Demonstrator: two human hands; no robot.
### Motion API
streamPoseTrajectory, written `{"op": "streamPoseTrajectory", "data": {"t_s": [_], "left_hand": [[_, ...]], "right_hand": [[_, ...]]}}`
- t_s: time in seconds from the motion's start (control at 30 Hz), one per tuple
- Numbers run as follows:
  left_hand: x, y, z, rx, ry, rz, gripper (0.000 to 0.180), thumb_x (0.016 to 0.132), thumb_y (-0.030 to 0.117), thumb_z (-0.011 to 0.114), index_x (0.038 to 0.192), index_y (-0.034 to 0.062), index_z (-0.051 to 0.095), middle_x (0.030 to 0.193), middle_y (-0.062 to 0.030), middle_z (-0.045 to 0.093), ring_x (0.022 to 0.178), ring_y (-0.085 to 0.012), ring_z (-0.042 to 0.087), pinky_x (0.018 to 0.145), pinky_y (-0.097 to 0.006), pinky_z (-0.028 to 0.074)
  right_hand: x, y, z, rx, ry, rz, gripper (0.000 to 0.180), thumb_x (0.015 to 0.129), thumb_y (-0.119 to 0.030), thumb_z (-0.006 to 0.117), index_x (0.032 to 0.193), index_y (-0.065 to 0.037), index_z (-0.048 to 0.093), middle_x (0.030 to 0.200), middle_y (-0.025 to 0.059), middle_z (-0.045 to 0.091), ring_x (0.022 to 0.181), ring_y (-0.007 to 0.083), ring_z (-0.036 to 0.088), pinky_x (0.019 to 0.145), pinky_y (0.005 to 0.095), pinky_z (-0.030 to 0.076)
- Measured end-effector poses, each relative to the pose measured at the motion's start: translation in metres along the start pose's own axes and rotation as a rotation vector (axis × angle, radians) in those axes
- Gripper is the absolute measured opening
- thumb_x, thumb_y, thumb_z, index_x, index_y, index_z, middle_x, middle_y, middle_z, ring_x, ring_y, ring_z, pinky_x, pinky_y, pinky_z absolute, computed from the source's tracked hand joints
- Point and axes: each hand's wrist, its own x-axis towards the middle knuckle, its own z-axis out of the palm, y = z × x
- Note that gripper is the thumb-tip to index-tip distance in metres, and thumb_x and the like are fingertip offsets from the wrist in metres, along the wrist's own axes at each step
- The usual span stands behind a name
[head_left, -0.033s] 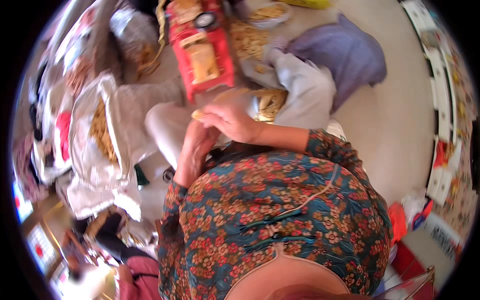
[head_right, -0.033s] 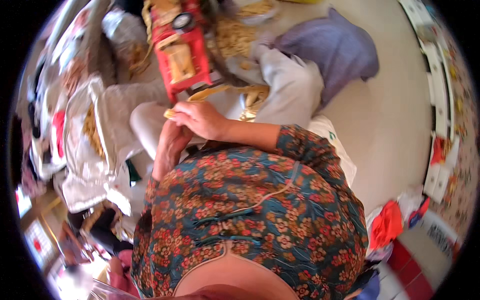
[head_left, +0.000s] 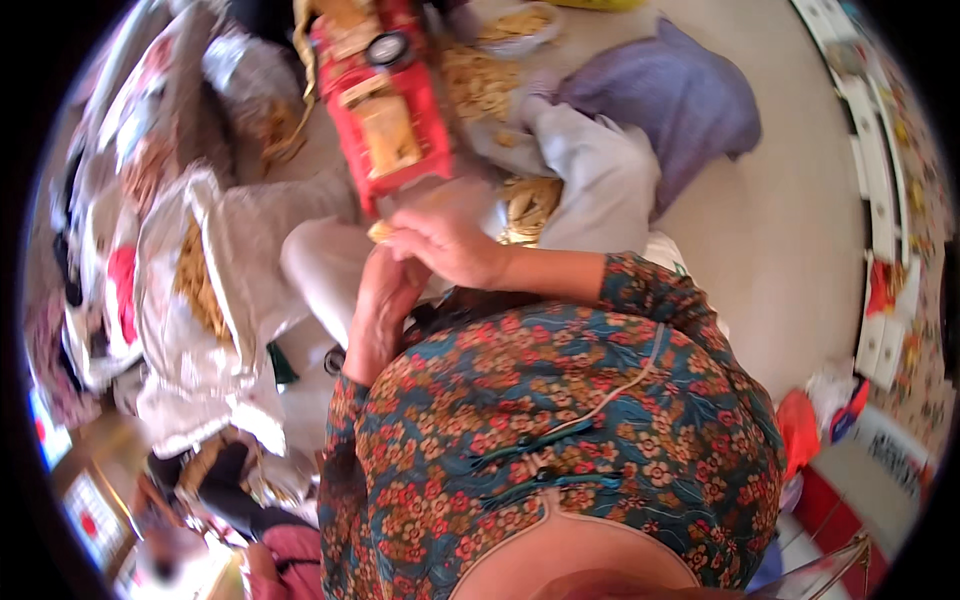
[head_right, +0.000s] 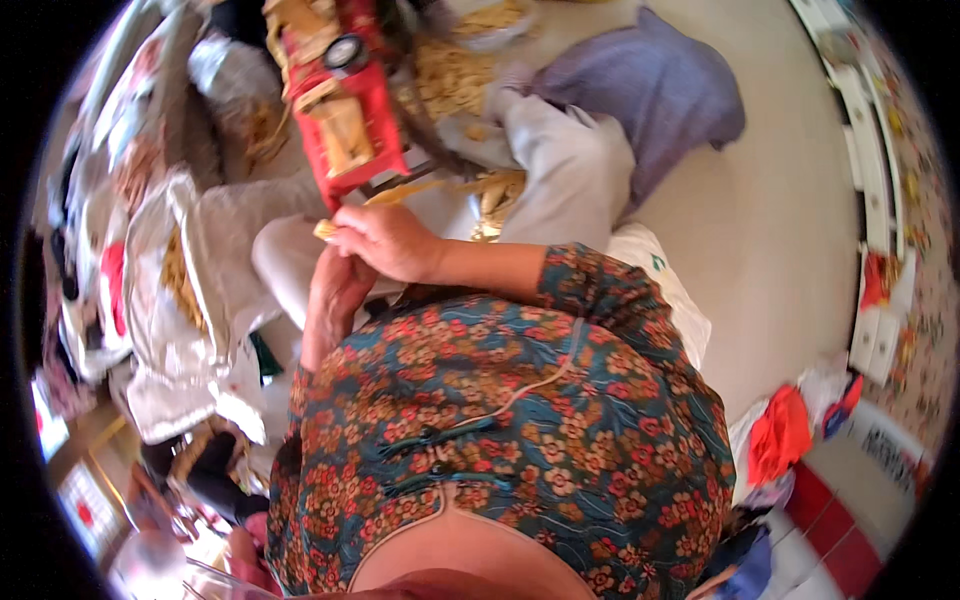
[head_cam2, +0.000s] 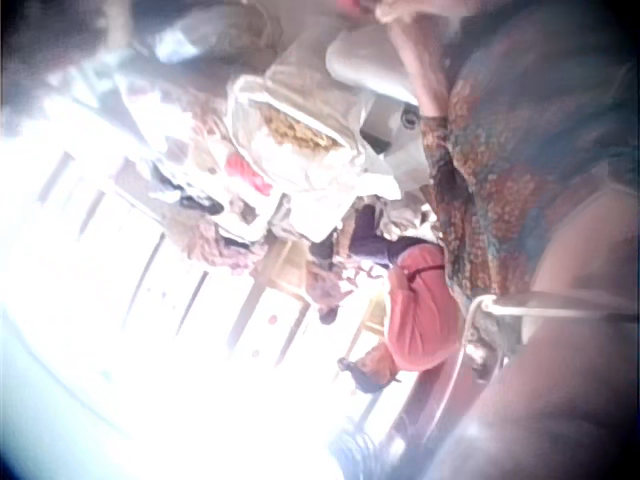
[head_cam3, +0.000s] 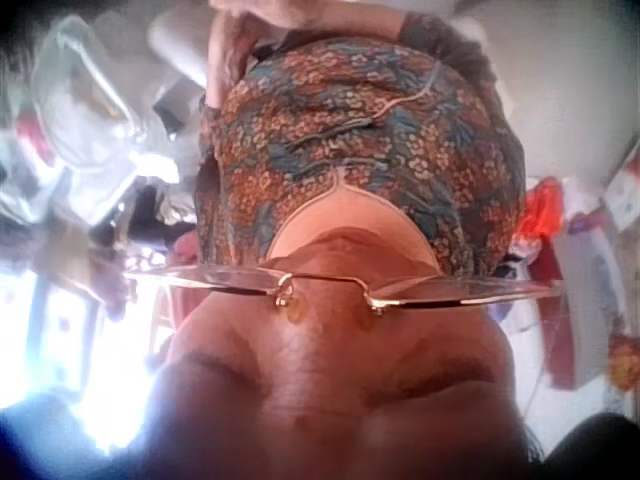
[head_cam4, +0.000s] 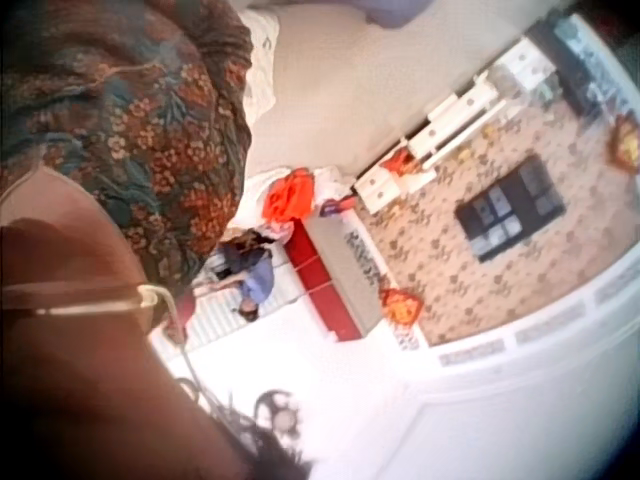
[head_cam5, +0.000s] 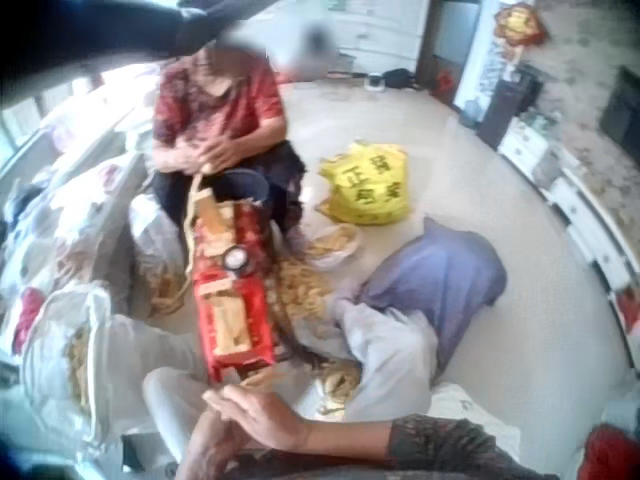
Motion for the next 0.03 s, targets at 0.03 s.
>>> {"op": "streamPoseTrajectory", "data": {"t_s": [0.03], "left_hand": [[0.0074, -0.0059, 0.0076, 0.01, -0.021, -0.029, 0.038, 0.096, 0.02, 0.044, 0.129, 0.0025, 0.043, 0.116, -0.0084, 0.055, 0.106, -0.0166, 0.056, 0.087, -0.025, 0.047]], "right_hand": [[-0.005, 0.0002, -0.0106, -0.016, 0.032, 0.01, 0.013, 0.088, -0.013, 0.059, 0.095, -0.003, 0.062, 0.077, 0.01, 0.06, 0.074, 0.0251, 0.059, 0.068, 0.0344, 0.047]]}}
